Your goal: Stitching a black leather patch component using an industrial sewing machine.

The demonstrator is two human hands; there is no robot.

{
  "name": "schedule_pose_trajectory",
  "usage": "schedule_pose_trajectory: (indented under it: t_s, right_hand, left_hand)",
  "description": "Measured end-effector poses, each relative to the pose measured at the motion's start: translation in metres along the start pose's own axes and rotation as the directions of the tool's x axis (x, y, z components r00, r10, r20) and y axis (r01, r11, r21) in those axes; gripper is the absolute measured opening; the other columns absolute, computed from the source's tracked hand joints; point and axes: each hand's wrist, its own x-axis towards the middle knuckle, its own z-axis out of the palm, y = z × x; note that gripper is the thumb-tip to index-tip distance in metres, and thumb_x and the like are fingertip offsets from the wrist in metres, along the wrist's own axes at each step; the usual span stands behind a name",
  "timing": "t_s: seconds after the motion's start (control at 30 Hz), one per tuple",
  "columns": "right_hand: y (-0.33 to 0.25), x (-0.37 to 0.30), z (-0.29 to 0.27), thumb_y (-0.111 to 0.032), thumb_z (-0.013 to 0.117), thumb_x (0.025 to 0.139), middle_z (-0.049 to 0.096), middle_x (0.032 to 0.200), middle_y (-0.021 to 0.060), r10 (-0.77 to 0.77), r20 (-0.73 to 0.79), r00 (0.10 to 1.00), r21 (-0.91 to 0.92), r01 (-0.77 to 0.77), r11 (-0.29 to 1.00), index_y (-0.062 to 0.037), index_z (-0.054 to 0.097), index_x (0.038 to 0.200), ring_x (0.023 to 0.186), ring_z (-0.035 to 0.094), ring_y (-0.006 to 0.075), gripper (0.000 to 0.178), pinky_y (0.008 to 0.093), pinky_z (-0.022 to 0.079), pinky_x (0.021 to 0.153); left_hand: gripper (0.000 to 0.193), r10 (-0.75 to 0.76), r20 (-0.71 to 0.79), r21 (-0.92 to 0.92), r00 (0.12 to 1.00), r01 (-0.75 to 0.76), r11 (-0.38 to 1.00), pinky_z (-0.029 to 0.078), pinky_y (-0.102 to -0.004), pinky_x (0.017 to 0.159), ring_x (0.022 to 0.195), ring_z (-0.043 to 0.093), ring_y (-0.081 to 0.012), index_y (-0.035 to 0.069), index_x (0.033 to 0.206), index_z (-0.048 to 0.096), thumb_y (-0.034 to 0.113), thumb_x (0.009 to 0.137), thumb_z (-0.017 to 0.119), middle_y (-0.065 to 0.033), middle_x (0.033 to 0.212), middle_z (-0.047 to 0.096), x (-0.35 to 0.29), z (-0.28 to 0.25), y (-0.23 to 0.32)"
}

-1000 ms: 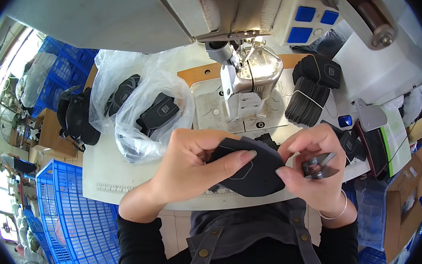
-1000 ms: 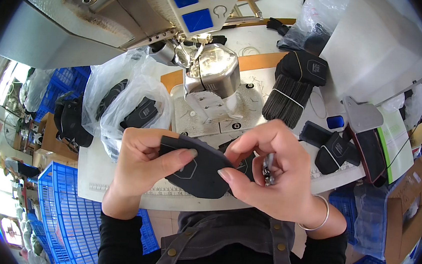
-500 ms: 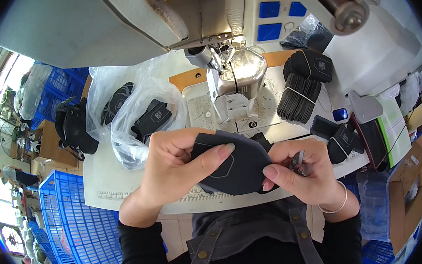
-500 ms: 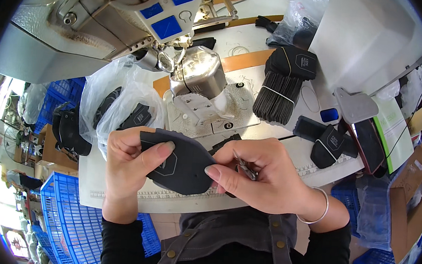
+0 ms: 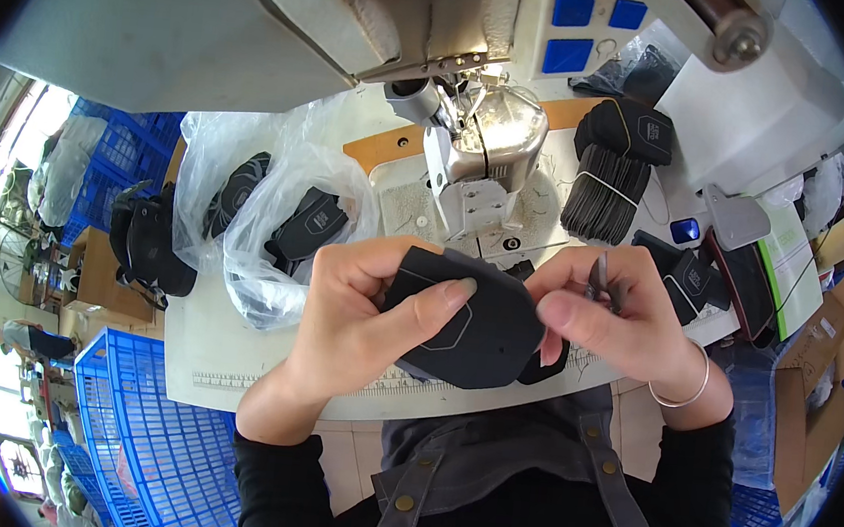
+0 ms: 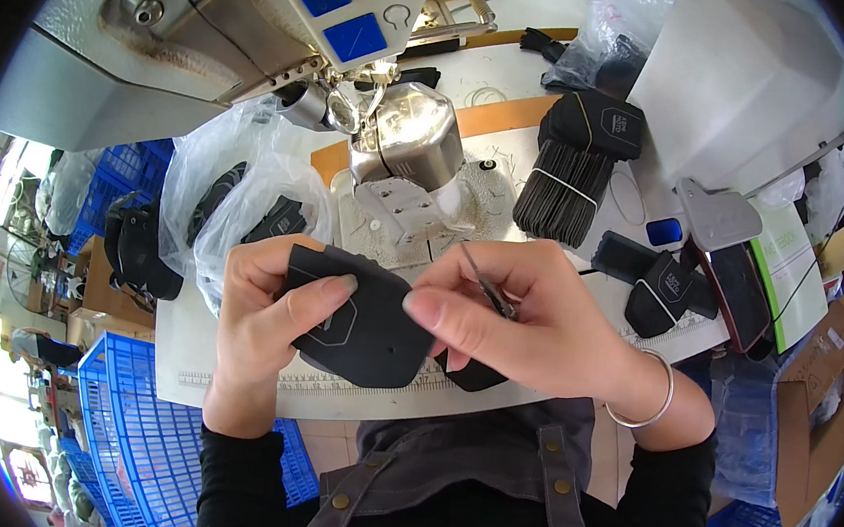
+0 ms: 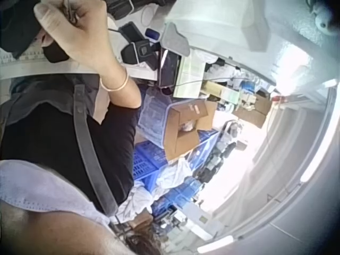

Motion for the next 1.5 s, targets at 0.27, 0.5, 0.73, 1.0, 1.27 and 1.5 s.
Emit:
schedule_pose_trajectory:
  t_s: [0.27, 0.5, 0.73, 1.0, 1.27, 1.5]
  right_hand:
    - [-0.006, 0.014, -0.004, -0.013, 0.06, 0.083, 0.054, 0.055, -0.001, 0.051, 0.069, 0.996, -0.229, -0.034, 0.973, 0.0008, 0.058, 0.075, 0.048, 0.05, 0.0017, 0.016, 0.0166, 0.036, 0.042]
    - [0.0, 0.033, 0.008, -0.013, 0.058, 0.084, 0.055, 0.056, 0.0001, -0.04, -0.075, 0.996, -0.202, 0.024, 0.979, -0.0019, 0.054, 0.071, 0.048, 0.05, 0.0013, 0.018, 0.0155, 0.035, 0.041]
    - [0.003, 0.044, 0.011, -0.015, 0.057, 0.085, 0.055, 0.056, 0.0009, -0.071, -0.145, 0.987, -0.08, 0.06, 0.995, -0.002, 0.053, 0.072, 0.047, 0.049, 0.0021, 0.019, 0.0156, 0.037, 0.041]
    - [-0.003, 0.054, 0.003, -0.016, 0.056, 0.086, 0.055, 0.055, 0.0017, -0.016, -0.035, 0.999, -0.035, 0.014, 0.999, -0.003, 0.052, 0.067, 0.044, 0.047, 0.0024, 0.023, 0.0158, 0.035, 0.04]
    - [0.0, 0.056, 0.004, -0.017, 0.057, 0.086, 0.055, 0.056, 0.0007, -0.067, -0.051, 0.996, -0.061, 0.064, 0.996, -0.0029, 0.053, 0.067, 0.047, 0.047, 0.0021, 0.024, 0.0157, 0.036, 0.042]
    - [0.01, 0.058, 0.004, -0.016, 0.057, 0.086, 0.055, 0.056, 0.0002, -0.13, -0.054, 0.99, -0.028, 0.128, 0.991, -0.0028, 0.053, 0.067, 0.05, 0.048, 0.0019, 0.023, 0.0161, 0.037, 0.046]
  left_hand:
    - [0.009, -0.099, 0.064, 0.16, 0.993, 0.087, 0.983, 0.044, -0.0181, 0.053, 0.061, 0.056, -0.0056, -0.006, 0.08, 0.062, 0.002, 0.076, 0.063, -0.0039, 0.068, 0.062, 0.008, -0.006, 0.007]
    - [0.015, -0.179, 0.036, 0.025, 0.983, 0.178, 0.984, 0.043, -0.0179, 0.062, 0.066, 0.053, -0.0039, -0.003, 0.085, 0.061, 0.011, 0.08, 0.062, 0.0, 0.072, 0.06, 0.037, -0.031, 0.004]
    - [0.02, -0.125, -0.014, 0.088, 0.992, 0.126, 0.988, 0.042, -0.0198, 0.065, 0.07, 0.054, -0.0061, -0.004, 0.087, 0.062, 0.014, 0.077, 0.063, -0.0019, 0.074, 0.06, 0.059, -0.038, 0.007]
    - [0.019, -0.258, 0.015, 0.082, 0.966, 0.256, 0.963, 0.044, -0.0219, 0.066, 0.07, 0.057, -0.0086, -0.003, 0.088, 0.063, 0.011, 0.075, 0.063, -0.0049, 0.08, 0.063, 0.074, -0.044, 0.015]
    - [0.02, -0.217, 0.03, 0.003, 0.976, 0.217, 0.976, 0.045, -0.0232, 0.069, 0.074, 0.058, -0.0107, -0.003, 0.09, 0.063, 0.011, 0.075, 0.064, -0.0064, 0.084, 0.063, 0.076, -0.046, 0.012]
    - [0.021, -0.234, 0.0, 0.026, 0.972, 0.234, 0.972, 0.045, -0.0241, 0.07, 0.075, 0.058, -0.0119, -0.004, 0.088, 0.064, 0.011, 0.073, 0.064, -0.0071, 0.083, 0.063, 0.077, -0.047, 0.01]
